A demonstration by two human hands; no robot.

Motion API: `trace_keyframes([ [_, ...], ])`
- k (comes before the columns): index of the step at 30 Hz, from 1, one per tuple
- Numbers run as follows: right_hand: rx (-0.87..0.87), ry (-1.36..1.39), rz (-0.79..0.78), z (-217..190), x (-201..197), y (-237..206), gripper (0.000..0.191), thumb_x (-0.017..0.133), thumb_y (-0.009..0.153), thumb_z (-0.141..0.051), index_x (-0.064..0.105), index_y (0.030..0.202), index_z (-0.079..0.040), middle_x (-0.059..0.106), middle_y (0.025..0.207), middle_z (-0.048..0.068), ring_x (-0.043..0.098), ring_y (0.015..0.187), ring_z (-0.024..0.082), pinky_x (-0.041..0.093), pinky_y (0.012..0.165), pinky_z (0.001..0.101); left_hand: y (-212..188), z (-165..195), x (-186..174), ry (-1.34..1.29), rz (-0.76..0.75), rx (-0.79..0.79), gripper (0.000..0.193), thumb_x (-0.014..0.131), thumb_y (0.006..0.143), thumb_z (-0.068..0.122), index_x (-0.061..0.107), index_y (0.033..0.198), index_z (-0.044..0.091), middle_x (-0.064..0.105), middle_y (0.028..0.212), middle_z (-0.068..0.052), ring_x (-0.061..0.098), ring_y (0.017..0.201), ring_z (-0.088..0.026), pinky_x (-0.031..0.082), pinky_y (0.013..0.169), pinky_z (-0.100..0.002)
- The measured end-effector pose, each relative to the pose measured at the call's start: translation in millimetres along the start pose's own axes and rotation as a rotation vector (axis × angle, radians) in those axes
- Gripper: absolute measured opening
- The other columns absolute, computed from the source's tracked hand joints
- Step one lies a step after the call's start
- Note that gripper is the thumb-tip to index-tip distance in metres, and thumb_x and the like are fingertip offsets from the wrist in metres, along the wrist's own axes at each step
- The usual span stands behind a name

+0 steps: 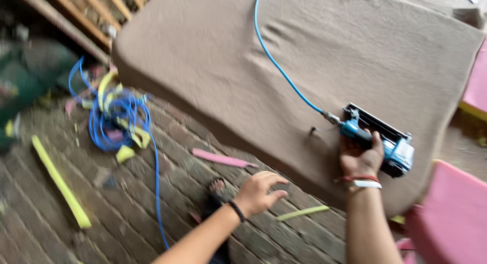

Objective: The person sits on the floor and uses a pneumatic nail gun to fasten brown fabric over a foam-padded wooden panel, working around the edges. They pull the fabric taut by hand, reposition the panel, and staple along the underside to secure the upholstery.

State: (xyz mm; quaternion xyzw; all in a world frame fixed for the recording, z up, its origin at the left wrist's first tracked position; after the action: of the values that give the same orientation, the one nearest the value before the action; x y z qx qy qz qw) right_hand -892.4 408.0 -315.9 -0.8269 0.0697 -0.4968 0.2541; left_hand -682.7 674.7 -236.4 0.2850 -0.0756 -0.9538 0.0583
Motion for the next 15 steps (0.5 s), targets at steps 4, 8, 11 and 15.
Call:
trace_keyframes([
  [4, 0.044, -0.187, 0.100, 55, 21, -46, 0.029, 0.059, 0.102, -0.041, 0.066, 0.108, -0.014, 0.072, 0.110, 0.006, 0.070, 0.109, 0.028, 0.056, 0.102, 0.0486, 42, -37, -70, -0.011, -0.034, 0.129, 0.032, 0.076, 0.090, 0.031, 0.071, 0.112, 0.008, 0.073, 0.115, -0.011, 0.068, 0.112, -0.031, 0.054, 0.097, -0.041],
  [8, 0.285, -0.712, 0.214, 99, 49, -65, 0.059, 0.045, 0.096, -0.059, 0.069, 0.106, -0.006, 0.076, 0.097, 0.011, 0.070, 0.087, 0.024, 0.055, 0.081, 0.0401, 76, -57, -109, -0.053, -0.232, 0.140, 0.034, 0.074, 0.091, 0.033, 0.071, 0.115, 0.009, 0.072, 0.119, -0.011, 0.067, 0.115, -0.031, 0.054, 0.096, -0.041],
  [11, 0.229, -0.840, 0.215, 131, 23, -108, 0.054, 0.051, 0.096, -0.052, 0.070, 0.110, -0.004, 0.077, 0.089, 0.008, 0.067, 0.074, 0.019, 0.052, 0.069, 0.0340, 85, -66, -107, 0.021, -0.358, 0.270, 0.039, 0.072, 0.094, 0.035, 0.069, 0.123, 0.010, 0.069, 0.129, -0.013, 0.062, 0.126, -0.033, 0.048, 0.109, -0.044],
  [15, -0.445, -0.673, 0.478, 162, -75, -208, 0.038, 0.067, 0.105, -0.033, 0.067, 0.110, 0.006, 0.057, 0.079, 0.008, 0.051, 0.066, 0.018, 0.045, 0.061, 0.0353, 92, -72, -69, 0.038, -0.605, 0.467, 0.053, 0.068, 0.096, 0.040, 0.060, 0.139, 0.009, 0.054, 0.150, -0.019, 0.049, 0.141, -0.038, 0.039, 0.119, -0.046],
])
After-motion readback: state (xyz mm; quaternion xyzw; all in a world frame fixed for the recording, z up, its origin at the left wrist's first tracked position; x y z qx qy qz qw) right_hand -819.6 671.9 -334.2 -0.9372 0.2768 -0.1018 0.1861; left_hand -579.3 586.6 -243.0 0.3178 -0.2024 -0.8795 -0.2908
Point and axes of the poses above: each hand's wrist, its own y-axis towards the middle knuckle, its own x-axis out of the palm, z = x × y, the point moved 1 cm from there along y, towards the middle knuckle
